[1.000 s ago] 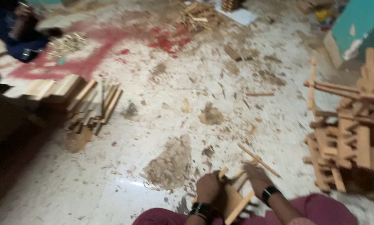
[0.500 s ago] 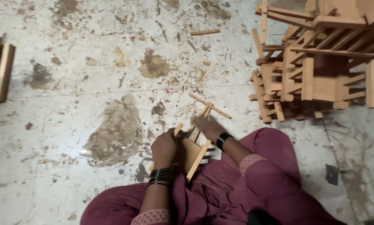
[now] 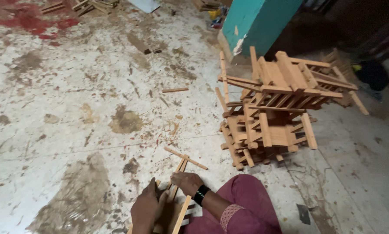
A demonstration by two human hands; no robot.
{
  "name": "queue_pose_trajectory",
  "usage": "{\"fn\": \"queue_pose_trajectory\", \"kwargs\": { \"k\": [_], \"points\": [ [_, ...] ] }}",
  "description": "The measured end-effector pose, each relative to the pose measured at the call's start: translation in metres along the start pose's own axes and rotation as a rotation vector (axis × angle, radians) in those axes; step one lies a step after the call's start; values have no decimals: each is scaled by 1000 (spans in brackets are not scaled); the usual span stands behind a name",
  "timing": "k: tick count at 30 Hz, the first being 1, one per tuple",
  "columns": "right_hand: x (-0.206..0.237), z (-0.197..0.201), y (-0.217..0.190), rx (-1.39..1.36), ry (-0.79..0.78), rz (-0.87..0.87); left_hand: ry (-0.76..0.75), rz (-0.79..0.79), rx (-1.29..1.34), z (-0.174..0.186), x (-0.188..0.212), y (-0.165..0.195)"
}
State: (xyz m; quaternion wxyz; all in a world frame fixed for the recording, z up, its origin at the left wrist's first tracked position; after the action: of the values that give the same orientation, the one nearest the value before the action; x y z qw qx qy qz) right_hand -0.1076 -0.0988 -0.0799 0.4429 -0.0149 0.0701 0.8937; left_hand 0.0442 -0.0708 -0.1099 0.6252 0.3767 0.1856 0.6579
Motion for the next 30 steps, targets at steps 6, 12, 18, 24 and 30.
{"fn": "queue_pose_trajectory", "kwargs": {
  "k": [6,12,18,24,30],
  "points": [
    [13,10,64,-241,4,-711,-323,55,-228,-3,28,41],
    [-17,-2,66,-130,31,-628,-348,21,-244,5,35,56],
    [-70,-51,19,62,-415,-276,-312,-10,-179,-25,20,36],
    [-68,-51,36,28,-194,-67,-40,-74,-178,-23,13,39],
    [-34,-61,46,2,-196,-74,-9,-77,-161,-1,28,51]
  ]
}}
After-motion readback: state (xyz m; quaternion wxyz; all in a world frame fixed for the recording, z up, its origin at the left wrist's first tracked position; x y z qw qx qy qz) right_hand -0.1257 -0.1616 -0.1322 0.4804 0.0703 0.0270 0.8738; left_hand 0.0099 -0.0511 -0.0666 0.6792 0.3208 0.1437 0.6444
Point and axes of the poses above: each hand's wrist, its own x-axis away from the middle knuckle, its own z-axis out of the back of the hand, y = z × x, the point moved 6 cm from there along -x, towards the middle knuckle, and after that the axes turned 13 degrees about x, right-handed, at the moved point
